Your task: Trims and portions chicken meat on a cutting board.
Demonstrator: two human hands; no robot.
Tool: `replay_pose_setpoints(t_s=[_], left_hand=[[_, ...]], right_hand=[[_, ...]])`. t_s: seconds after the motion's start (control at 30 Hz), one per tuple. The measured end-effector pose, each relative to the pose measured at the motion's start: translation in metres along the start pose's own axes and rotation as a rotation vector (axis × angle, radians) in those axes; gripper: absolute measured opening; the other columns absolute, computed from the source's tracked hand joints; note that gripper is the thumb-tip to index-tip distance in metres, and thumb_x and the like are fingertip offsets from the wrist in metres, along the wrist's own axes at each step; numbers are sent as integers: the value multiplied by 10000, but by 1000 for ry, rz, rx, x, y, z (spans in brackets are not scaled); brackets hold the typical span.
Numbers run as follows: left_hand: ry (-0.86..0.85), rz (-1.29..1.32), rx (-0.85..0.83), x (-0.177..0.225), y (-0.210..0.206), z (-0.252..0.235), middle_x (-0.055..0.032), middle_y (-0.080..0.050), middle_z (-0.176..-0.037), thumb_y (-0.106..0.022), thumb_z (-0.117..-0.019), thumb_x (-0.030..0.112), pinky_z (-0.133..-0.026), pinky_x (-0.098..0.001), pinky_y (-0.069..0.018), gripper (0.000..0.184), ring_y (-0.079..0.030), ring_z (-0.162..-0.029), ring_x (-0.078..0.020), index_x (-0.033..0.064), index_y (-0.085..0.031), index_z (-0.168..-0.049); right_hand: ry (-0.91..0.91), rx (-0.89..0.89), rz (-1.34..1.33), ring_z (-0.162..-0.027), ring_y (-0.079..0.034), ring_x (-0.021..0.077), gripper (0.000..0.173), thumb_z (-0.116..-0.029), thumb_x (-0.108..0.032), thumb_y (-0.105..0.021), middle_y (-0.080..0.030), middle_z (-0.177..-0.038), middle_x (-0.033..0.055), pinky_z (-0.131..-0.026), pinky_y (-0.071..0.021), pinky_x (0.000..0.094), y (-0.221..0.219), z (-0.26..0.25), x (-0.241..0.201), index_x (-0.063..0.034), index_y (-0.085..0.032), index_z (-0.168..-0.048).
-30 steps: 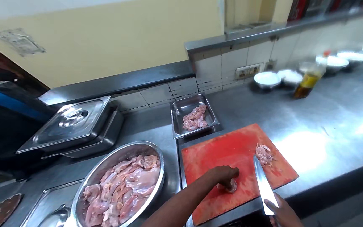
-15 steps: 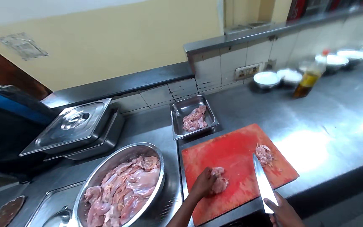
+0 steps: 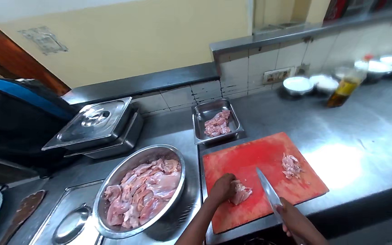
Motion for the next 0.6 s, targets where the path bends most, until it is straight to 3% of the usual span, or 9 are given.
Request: replay_pose_setpoints(t_s=[0.13, 0.23, 0.33, 0.43, 0.5, 0.6], left_hand=[[255, 98, 44, -13, -4, 22, -193, -706, -1108, -501, -1064, 338, -969, -558, -524, 401, -686, -1074, -355, 36, -613, -1302], [313, 82, 84, -9, -10, 27, -179, -716, -1125, -455, -1084, 368, -975, -553, -522, 408, -687, -1102, -341, 62, -647, -1273], [314, 25, 132, -5, -12, 29, -176, -677, -1225, -454, -1080, 361, -1039, -512, -497, 412, -643, -1196, -324, 52, -668, -1246], [218, 67, 353, -10, -21, 33, -197, -627, -1297, -566, -1023, 327, -1101, -455, -457, 397, -584, -1260, -341, 31, -665, -1268], [69, 117, 526, -11, -28, 32, -209, -618, -1352, -620, -977, 291, -1118, -470, -451, 432, -576, -1287, -361, 21, -651, -1313], [-91, 97, 461, -3, -38, 29, -177, -648, -1314, -638, -970, 322, -1076, -537, -458, 364, -585, -1265, -364, 50, -715, -1199]], right_hand=[[61, -11, 157, -680, -672, 273, 418, -1113, -382, -407, -645, -903, 158, -675, -578, 450, -2, 15, -13, -85, -448, -1405], [81, -149, 245, -699, -669, 276, 413, -1114, -398, -396, -642, -919, 156, -693, -572, 458, -18, 19, -19, -99, -458, -1393], [49, -84, 249, -685, -662, 266, 422, -1112, -379, -405, -639, -925, 158, -671, -570, 444, -4, 6, -17, -107, -441, -1432], [49, 42, 320, -802, -702, 334, 412, -1111, -316, -412, -662, -1022, 208, -756, -580, 500, 12, 4, -26, -67, -442, -1438], [111, 17, 384, -890, -698, 377, 402, -1112, -315, -413, -663, -1069, 232, -821, -559, 545, 5, 12, -35, -53, -469, -1411], [157, -93, 453, -893, -690, 382, 388, -1117, -335, -397, -657, -1047, 230, -819, -550, 556, -15, 17, -35, -56, -482, -1373]])
Point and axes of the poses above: each hand's wrist, its own z-axis away from the middle knuckle, its own y-axis out of the back of the hand, x = y × z, the point moved 3 cm from there along -z, towards the middle knuckle
